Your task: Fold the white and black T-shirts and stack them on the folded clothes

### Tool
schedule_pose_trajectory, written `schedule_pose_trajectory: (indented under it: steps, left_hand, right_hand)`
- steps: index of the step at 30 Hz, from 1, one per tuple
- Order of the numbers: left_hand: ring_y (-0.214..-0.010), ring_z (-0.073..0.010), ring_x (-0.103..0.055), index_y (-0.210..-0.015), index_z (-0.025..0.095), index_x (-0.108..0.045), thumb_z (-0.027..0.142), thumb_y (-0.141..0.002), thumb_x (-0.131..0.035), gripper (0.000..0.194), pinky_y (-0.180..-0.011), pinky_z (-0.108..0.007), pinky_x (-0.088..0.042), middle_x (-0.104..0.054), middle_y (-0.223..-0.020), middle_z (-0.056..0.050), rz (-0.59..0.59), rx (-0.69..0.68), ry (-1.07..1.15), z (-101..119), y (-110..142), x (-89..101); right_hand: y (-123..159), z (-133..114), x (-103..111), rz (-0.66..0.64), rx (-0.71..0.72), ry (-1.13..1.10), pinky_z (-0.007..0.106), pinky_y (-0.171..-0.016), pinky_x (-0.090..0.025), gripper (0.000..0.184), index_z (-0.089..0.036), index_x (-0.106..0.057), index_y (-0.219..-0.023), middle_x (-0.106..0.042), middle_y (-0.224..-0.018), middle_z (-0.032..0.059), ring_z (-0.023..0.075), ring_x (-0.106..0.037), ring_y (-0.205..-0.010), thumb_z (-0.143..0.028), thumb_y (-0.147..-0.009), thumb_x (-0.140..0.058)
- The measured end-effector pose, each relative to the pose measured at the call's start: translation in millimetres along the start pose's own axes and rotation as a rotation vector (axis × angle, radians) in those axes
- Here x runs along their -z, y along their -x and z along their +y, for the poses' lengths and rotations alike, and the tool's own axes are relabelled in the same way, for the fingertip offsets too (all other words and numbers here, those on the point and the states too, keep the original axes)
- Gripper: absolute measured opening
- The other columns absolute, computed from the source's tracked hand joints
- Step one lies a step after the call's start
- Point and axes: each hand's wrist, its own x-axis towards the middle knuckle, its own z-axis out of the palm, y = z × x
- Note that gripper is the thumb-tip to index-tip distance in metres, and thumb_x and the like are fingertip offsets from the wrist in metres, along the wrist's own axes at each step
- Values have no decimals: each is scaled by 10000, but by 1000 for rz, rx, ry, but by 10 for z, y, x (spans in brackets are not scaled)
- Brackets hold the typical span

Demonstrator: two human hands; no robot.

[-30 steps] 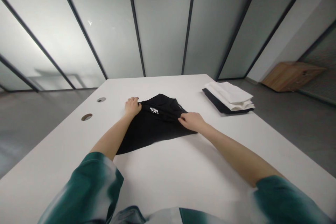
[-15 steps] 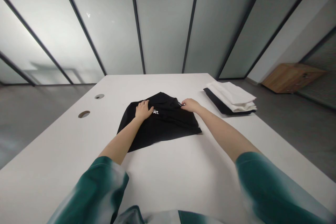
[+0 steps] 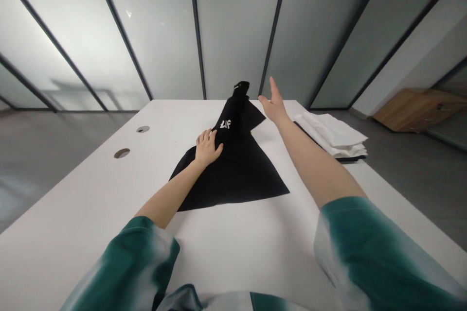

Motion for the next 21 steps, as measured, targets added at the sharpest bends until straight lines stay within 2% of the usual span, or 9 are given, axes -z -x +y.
schedule_pose_trajectory:
  steps: [2, 5, 7, 9, 12, 16, 18, 21]
  left_hand:
    - [-1413, -330, -334, -1446, 158, -411, 463, -918, -473, 613, -1152, -467, -273, -413, -1520, -158, -74, 33, -33, -37, -8, 0]
    - [-1405, -354, -352, -1467, 148, -383, 497, -919, -459, 654, -1125, -482, -312, -382, -1542, -175, -211, 103, -52, -106, 2, -33]
    - [-1380, -367, -388, -1488, 153, -348, 527, -912, -459, 695, -1094, -479, -351, -371, -1548, -181, -272, 125, -52, -146, 19, -56]
    - [-1343, -371, -435, -1494, 156, -340, 560, -901, -466, 728, -1070, -466, -377, -401, -1527, -186, -282, 135, -55, -187, 26, -65]
    - [-1273, -353, -506, -1449, 136, -409, 578, -920, -416, 690, -1040, -443, -405, -533, -1411, -189, -242, 210, -52, -275, -14, -49]
    - [-1193, -283, -586, -1243, 146, -616, 381, -991, -280, 481, -996, -378, -442, -655, -1257, -155, -293, 283, -24, -423, -129, -14]
    - [-1154, -266, -617, -1148, 161, -678, 304, -975, -306, 433, -968, -351, -461, -688, -1204, -140, -363, 260, -25, -461, -163, -7]
    - [-1072, -278, -659, -1088, 178, -713, 373, -939, -419, 383, -904, -340, -493, -731, -1098, -126, -425, 211, -6, -435, -159, -10]
  right_hand:
    - [231, -22, -29, -104, 47, -13, 469, -1176, -271, 643, -206, -297, -1547, -429, -1531, 88, 252, -371, -1418, -375, -947, -454]
    - [777, -66, -109, -425, 25, 107, 459, -1135, -341, 553, -186, -452, -1466, -538, -1439, 115, 283, -483, -1330, -376, -948, -455]
    - [1161, -71, -171, -659, -23, 245, 434, -1115, -364, 600, -178, -457, -1464, -515, -1458, 136, 304, -494, -1319, -438, -926, -511]
    - [1482, -49, -215, -788, -71, 380, 438, -1114, -359, 646, -171, -413, -1494, -426, -1525, 152, 319, -431, -1374, -504, -942, -467]
    - [1777, 11, -210, -779, -91, 467, 450, -1138, -317, 608, -186, -395, -1508, -327, -1585, 121, 305, -323, -1444, -502, -997, -301]
    - [1886, 75, -65, -733, -111, 545, 490, -1129, -309, 592, -177, -439, -1479, -370, -1564, 126, 311, -373, -1413, -482, -1002, -269]
    - [1891, 104, 47, -719, -123, 599, 502, -1115, -315, 586, -151, -483, -1444, -398, -1545, 147, 324, -405, -1386, -478, -997, -292]
    - [1903, 143, 222, -701, -159, 677, 499, -1079, -348, 572, -134, -559, -1374, -430, -1521, 162, 336, -442, -1350, -487, -987, -329]
